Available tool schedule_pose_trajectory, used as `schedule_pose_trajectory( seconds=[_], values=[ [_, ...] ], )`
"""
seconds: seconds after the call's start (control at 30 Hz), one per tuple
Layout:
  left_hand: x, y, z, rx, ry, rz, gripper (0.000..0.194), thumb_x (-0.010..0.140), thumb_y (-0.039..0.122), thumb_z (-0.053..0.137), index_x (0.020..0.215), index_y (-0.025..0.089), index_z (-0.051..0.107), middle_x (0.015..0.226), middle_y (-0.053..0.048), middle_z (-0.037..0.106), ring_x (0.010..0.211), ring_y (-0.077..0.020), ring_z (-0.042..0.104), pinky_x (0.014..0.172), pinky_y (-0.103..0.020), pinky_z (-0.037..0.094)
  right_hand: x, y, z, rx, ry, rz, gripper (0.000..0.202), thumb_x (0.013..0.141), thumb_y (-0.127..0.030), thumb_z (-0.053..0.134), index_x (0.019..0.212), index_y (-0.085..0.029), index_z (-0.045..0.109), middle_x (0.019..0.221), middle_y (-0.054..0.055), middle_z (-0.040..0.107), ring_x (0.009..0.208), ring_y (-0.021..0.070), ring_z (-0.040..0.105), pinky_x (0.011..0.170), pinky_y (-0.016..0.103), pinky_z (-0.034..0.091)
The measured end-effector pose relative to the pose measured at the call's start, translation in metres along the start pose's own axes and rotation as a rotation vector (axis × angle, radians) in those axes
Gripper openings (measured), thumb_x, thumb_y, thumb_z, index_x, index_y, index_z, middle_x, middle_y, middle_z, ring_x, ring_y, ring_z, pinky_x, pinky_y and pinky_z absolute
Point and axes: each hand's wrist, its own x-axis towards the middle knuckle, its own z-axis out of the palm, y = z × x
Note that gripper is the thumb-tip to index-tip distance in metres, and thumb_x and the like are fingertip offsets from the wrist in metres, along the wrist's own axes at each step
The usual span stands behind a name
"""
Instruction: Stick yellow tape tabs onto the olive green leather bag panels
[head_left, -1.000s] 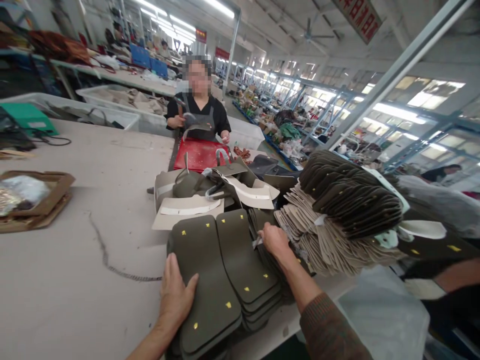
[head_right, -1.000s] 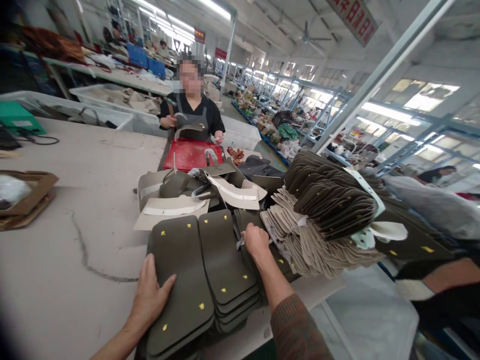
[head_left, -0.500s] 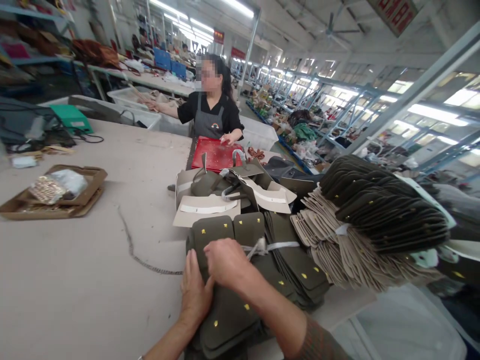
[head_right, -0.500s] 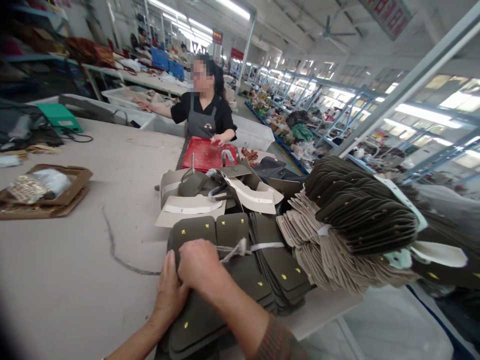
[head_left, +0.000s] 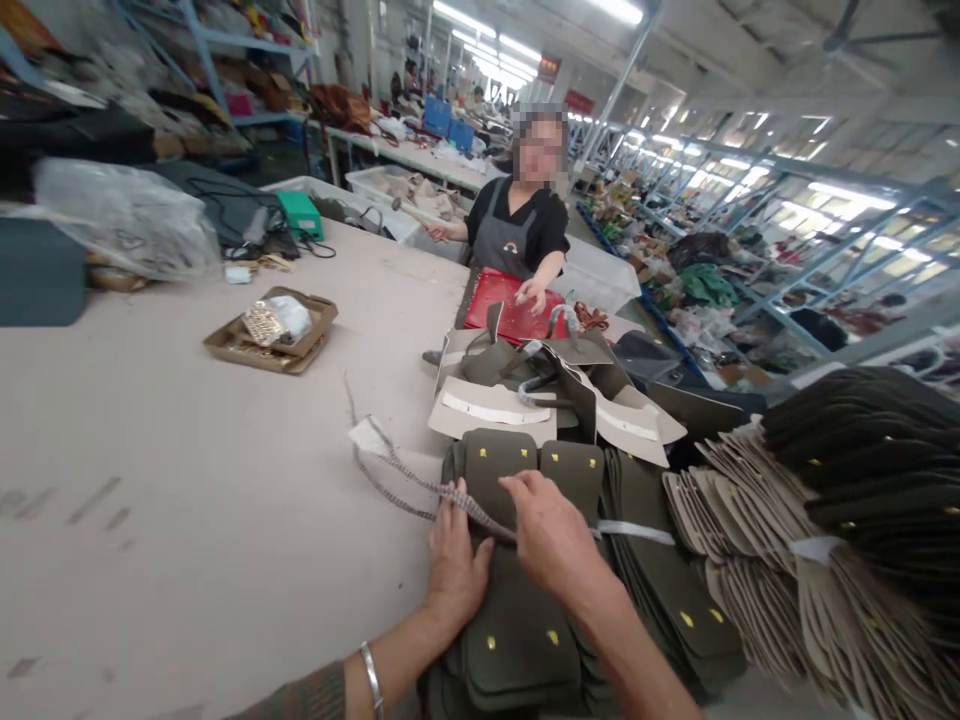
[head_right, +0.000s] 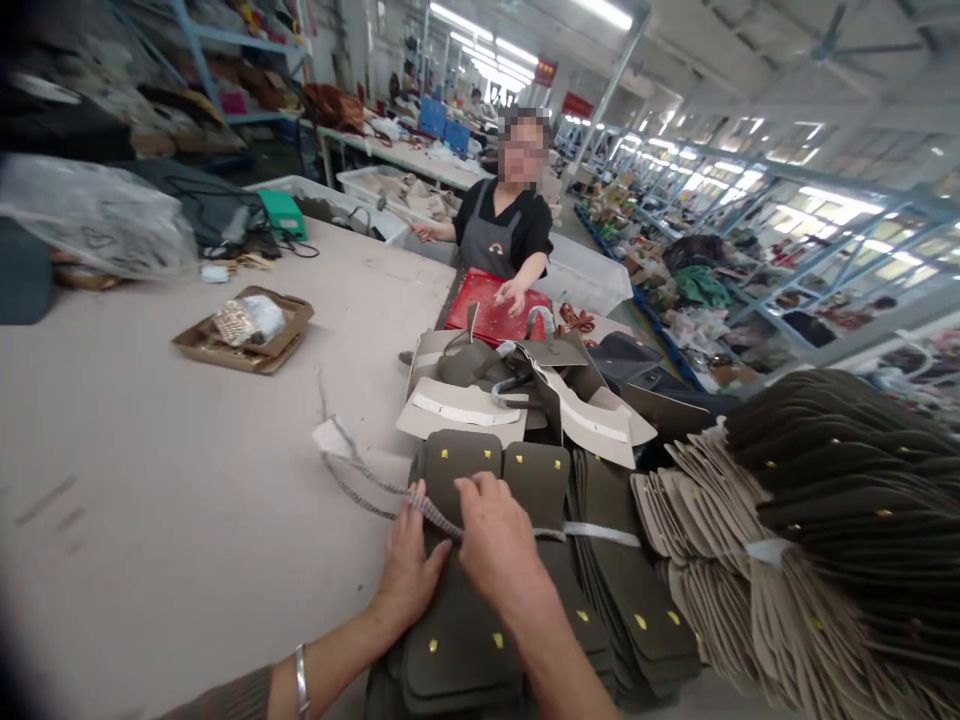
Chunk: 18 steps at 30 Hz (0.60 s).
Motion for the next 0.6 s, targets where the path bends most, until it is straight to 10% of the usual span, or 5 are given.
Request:
schedule_pose_trajectory(
  seconds=[0.17, 0.3, 0.43, 0.6],
  values=[
    [-0.001, -0.014, 0.003, 0.058, -0.025, 0.031, 0.064, 0.083, 0.023, 0.048, 0.143, 0.007, 0.032, 0.152, -0.017, 0.028, 0.143, -0.0269, 0.021, 0.118, -0.047, 0.018, -0.003, 0.044, 0.047, -0.051, -0.054, 0.044, 0.011, 0.086, -0.018, 0.055, 0.088, -0.017, 0.066, 0.098, 0.010, 0.061, 0.094, 0.0242, 0.053, 0.083, 0.034, 0.041],
    [-0.002, -0.027, 0.006, -0.037, -0.058, 0.014, 0.060, 0.088, 0.027, 0.039, 0.144, 0.007, 0.030, 0.153, -0.017, 0.026, 0.143, -0.0260, 0.019, 0.119, -0.046, 0.017, -0.002, 0.036, 0.057, 0.210, 0.070, -0.040, 0.020, 0.095, -0.020, 0.040, 0.095, -0.019, 0.060, 0.085, 0.004, 0.063, 0.082, 0.0185, 0.056, 0.076, 0.030, 0.039],
    [0.001, -0.025, 0.005, -0.182, -0.064, -0.004, 0.058, 0.089, 0.027, 0.037, 0.144, 0.011, 0.031, 0.153, -0.013, 0.027, 0.144, -0.0230, 0.017, 0.120, -0.043, 0.011, 0.006, 0.020, 0.075, 0.740, -0.055, -0.104, 0.024, 0.097, -0.029, 0.036, 0.089, -0.019, 0.056, 0.074, -0.001, 0.058, 0.067, 0.0112, 0.055, 0.066, 0.021, 0.040],
    [0.008, -0.021, -0.021, -0.319, -0.249, -0.044, 0.059, 0.087, 0.022, 0.039, 0.145, 0.016, 0.032, 0.150, -0.010, 0.034, 0.142, -0.0212, 0.025, 0.120, -0.042, 0.016, 0.014, 0.008, 0.095, 0.830, -0.146, -0.050, 0.034, 0.097, -0.043, 0.033, 0.092, -0.020, 0.058, 0.064, -0.003, 0.053, 0.057, 0.0108, 0.051, 0.060, 0.022, 0.040]
  ],
)
